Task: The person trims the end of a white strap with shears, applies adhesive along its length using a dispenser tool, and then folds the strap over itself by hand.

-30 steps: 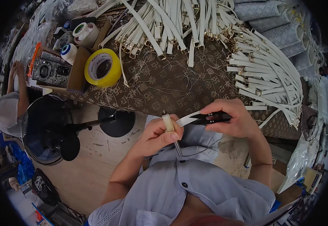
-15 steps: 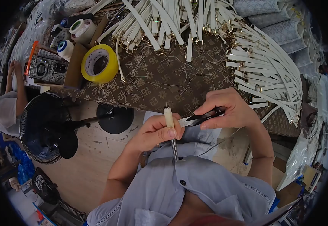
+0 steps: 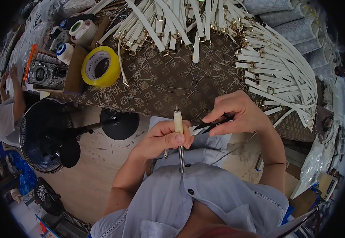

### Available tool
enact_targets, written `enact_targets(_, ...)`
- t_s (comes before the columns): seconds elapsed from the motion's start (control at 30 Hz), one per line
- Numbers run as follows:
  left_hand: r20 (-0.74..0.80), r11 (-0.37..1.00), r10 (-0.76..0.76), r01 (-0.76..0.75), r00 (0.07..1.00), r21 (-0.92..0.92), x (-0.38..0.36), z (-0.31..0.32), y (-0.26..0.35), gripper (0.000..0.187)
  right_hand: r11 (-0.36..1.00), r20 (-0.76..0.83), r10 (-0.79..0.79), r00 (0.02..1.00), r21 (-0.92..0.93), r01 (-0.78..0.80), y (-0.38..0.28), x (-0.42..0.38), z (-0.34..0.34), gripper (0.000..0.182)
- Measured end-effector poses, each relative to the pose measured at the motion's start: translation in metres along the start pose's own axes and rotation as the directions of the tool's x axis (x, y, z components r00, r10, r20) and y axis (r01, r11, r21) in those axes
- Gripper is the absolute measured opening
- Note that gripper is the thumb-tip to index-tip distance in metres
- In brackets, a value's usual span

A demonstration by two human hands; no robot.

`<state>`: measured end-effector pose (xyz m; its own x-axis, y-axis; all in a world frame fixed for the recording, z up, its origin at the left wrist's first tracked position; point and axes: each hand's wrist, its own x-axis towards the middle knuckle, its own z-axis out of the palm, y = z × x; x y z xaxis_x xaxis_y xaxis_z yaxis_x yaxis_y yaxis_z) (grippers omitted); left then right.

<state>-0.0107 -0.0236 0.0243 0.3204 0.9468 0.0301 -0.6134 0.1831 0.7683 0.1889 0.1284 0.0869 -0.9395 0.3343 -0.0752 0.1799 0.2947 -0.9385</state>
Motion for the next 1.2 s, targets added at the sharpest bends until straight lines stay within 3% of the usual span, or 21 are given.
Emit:
enact_targets(0.57, -0.005, 0.992, -0.110, 0.110, 0.994, 0.069, 0.0000, -0.0010, 0.0034, 0.036, 0.993, 0.033, -0.036, 0.999, -0.110, 0.039, 0.0002, -0.0005, -0.0010, 0.030)
enact_targets(1.2, -0.015, 0.984, -0.172, 0.171, 0.985, -0.040, -0.0019, 0.0003, 0.0029, 0.032, 0.974, 0.045, -0.102, 0.994, -0.199, 0.109, 0.0027, -0.0022, -0.0015, 0.025)
